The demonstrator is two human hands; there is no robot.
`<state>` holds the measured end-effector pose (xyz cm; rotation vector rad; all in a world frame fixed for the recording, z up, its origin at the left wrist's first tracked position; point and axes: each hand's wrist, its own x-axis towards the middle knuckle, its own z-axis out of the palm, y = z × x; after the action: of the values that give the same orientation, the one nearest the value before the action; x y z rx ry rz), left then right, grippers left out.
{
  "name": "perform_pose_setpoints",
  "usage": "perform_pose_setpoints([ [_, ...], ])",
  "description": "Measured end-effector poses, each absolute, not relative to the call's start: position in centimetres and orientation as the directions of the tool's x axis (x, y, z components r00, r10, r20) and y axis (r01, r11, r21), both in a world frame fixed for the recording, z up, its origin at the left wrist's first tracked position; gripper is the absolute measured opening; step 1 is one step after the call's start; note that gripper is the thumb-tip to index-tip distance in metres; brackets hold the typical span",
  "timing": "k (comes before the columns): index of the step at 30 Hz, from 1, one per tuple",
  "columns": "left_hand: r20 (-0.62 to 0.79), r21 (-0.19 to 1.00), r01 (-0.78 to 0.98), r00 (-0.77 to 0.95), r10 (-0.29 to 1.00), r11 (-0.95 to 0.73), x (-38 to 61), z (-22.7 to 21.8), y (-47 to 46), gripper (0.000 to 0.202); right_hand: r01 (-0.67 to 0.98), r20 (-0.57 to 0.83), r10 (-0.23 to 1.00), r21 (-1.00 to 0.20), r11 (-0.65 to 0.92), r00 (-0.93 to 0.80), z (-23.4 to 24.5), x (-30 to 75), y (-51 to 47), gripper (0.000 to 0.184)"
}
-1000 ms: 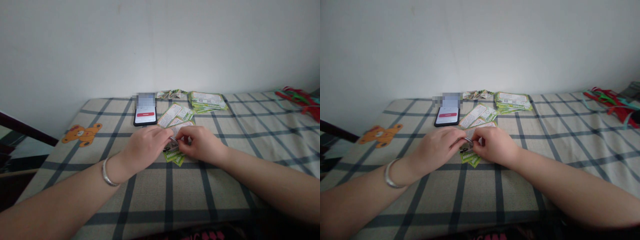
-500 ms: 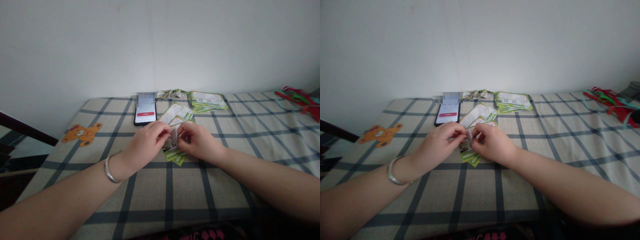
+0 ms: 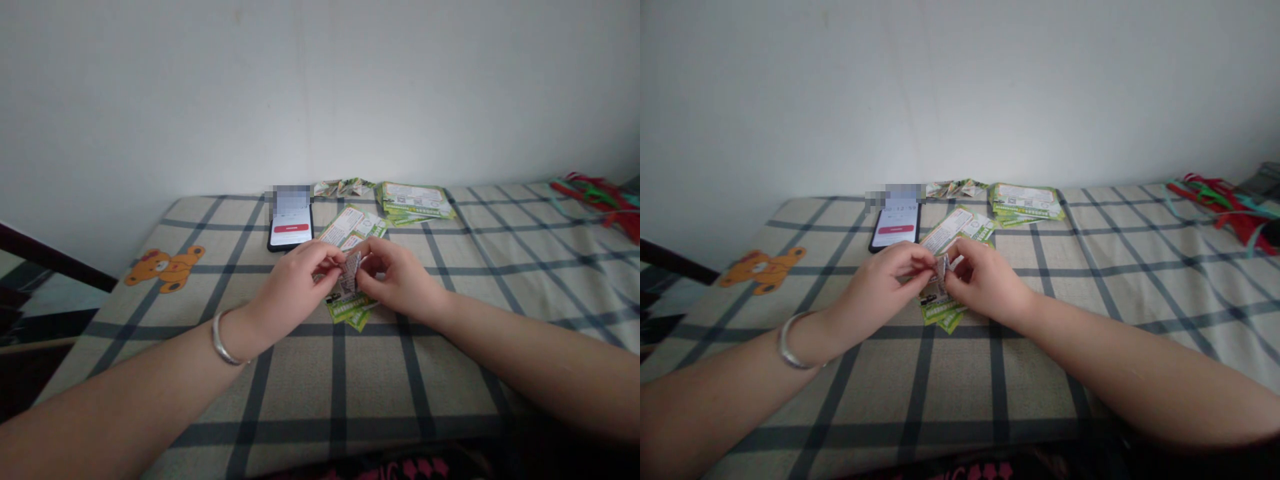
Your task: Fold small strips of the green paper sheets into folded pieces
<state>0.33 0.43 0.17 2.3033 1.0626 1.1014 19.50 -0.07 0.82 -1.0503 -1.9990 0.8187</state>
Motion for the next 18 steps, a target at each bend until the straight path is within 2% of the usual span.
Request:
perform_pose_setpoints([
  [10,0.464,0.603,0.524,0.384,0.798,-0.602,0.42,0.22,0.51,0.016,0.438,0.354,0.847,-0.738,0.513,-0.396,0.86,19.30,-0.09,0.012],
  [14,0.462,0.640,0.486,0.376,0.803,-0.596,0.58,0.25,0.55,0.018,0.409,0.340,0.853,-0.767,0.495,-0.396,0.64,19.34,-0.14,0.010],
  [18,0.425,0.728,0.390,0.389,0.817,-0.564,0.67,0.10,0.45,0.016,0.404,0.343,0.858,-0.773,0.489,-0.382,0.40,19.45,-0.05,0.008],
])
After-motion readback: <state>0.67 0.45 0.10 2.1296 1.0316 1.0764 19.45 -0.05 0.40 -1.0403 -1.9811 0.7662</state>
